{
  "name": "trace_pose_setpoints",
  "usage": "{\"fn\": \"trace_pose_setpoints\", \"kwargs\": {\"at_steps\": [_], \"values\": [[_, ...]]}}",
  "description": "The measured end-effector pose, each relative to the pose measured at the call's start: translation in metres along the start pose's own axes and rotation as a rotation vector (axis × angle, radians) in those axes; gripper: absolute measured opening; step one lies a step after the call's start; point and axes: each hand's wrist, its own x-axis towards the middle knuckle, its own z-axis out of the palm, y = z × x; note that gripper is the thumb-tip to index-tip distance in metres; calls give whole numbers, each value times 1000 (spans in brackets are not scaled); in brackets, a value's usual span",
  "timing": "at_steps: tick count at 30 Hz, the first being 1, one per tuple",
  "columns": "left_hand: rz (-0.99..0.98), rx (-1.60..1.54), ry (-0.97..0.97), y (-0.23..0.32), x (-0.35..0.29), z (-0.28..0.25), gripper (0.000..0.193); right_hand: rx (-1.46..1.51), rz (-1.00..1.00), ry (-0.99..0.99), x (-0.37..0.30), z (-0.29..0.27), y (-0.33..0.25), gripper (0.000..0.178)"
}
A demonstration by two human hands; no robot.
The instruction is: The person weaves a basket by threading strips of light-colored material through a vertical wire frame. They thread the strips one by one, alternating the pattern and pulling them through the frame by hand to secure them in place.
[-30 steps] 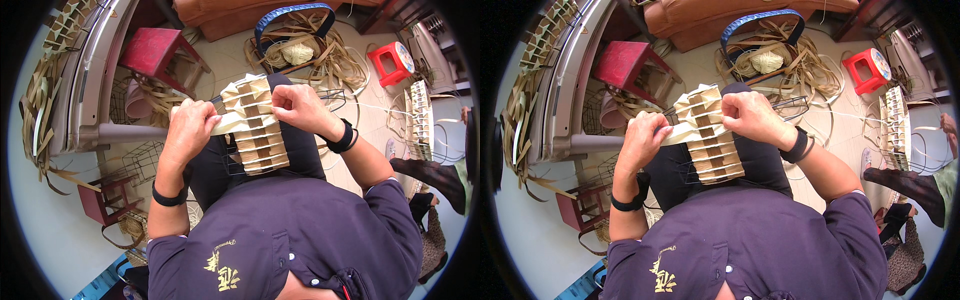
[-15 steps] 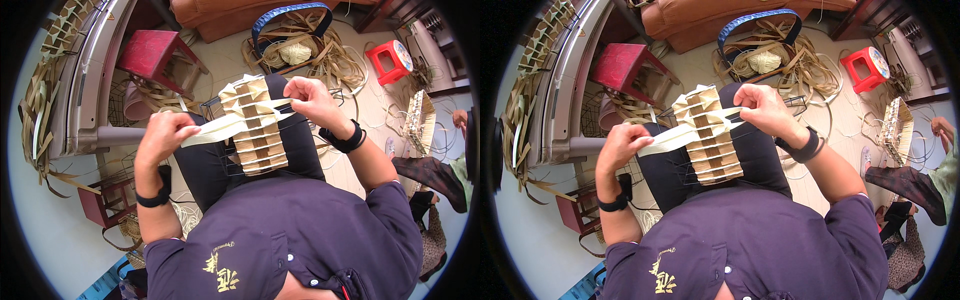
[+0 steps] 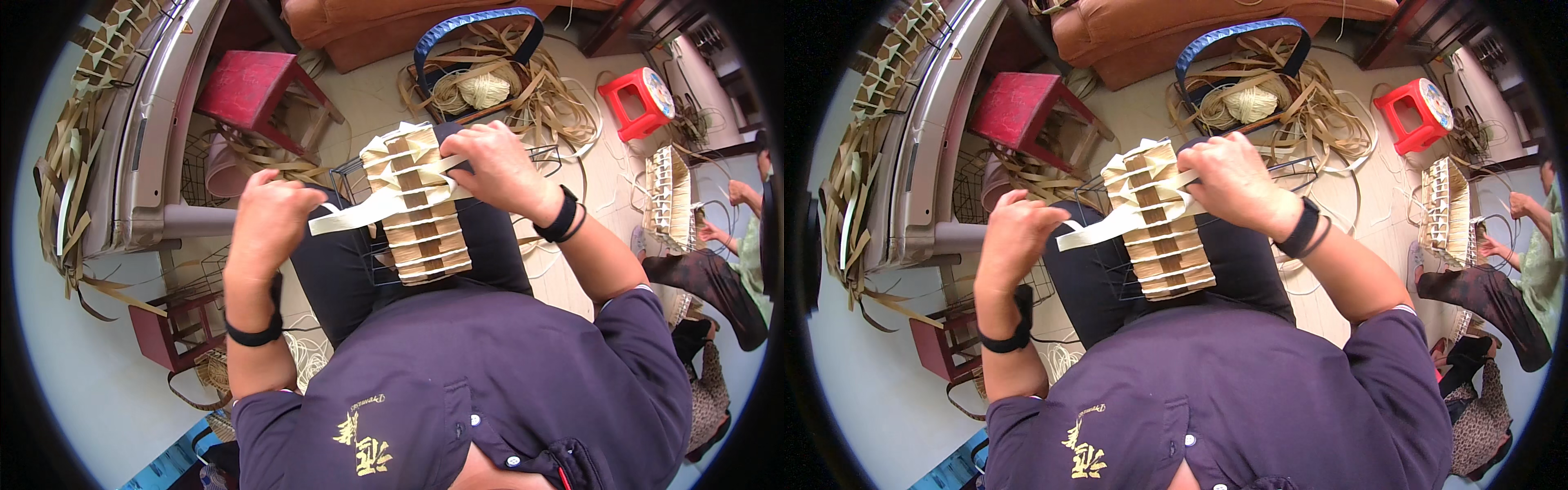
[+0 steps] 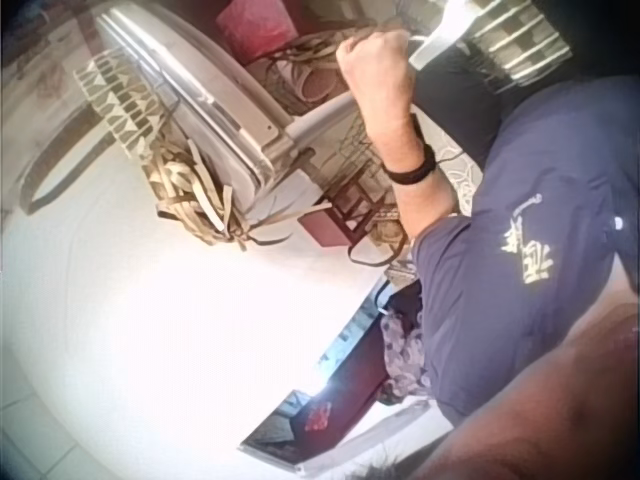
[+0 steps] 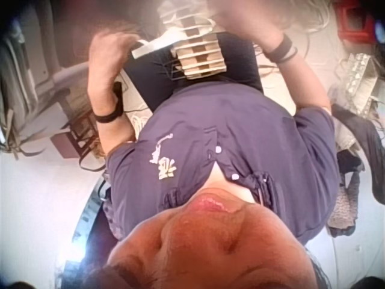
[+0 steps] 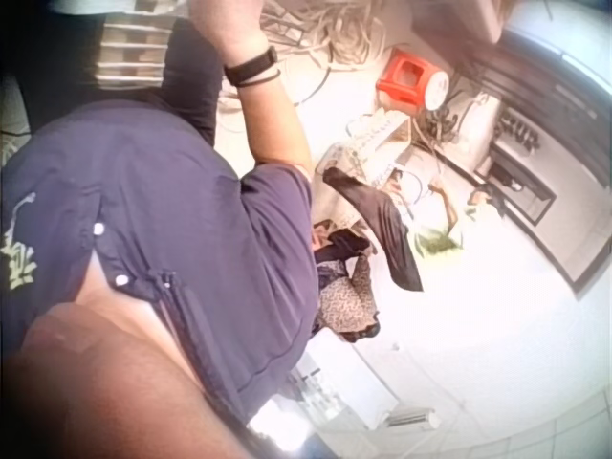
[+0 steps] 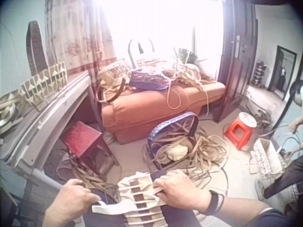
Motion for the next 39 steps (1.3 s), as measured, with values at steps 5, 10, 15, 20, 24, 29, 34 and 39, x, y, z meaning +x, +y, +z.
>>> {"fn": "trace_pose_setpoints", "kwargs": {"at_steps": [5, 10, 15, 20, 24, 29, 34, 39], "values": [[13, -51, 97, 17, 11, 8, 11, -55, -24, -43, 0, -12, 7, 11], [-153, -252, -160, -25, -19, -12, 14, -454, 252, -87, -32, -42, 35, 8], [28, -46, 38, -4, 3, 8, 10, -302, 36, -71, -6, -34, 9, 22], [68, -32, 43, 15, 18, 11, 12, -185, -147, -49, 3, -9, 16, 15], [-65, -133, -34, -20, -11, -3, 12, -517, 183, 65, -41, -54, 75, 14], [11, -60, -38, -17, -7, 7, 7, -565, 167, 23, -42, -69, 76, 26], [90, -2, -27, 18, 22, 20, 10, -100, -104, -240, 0, -6, 16, 20], [41, -58, 15, -7, 1, 15, 10, -291, -58, 119, -24, -43, 77, 8]]}}
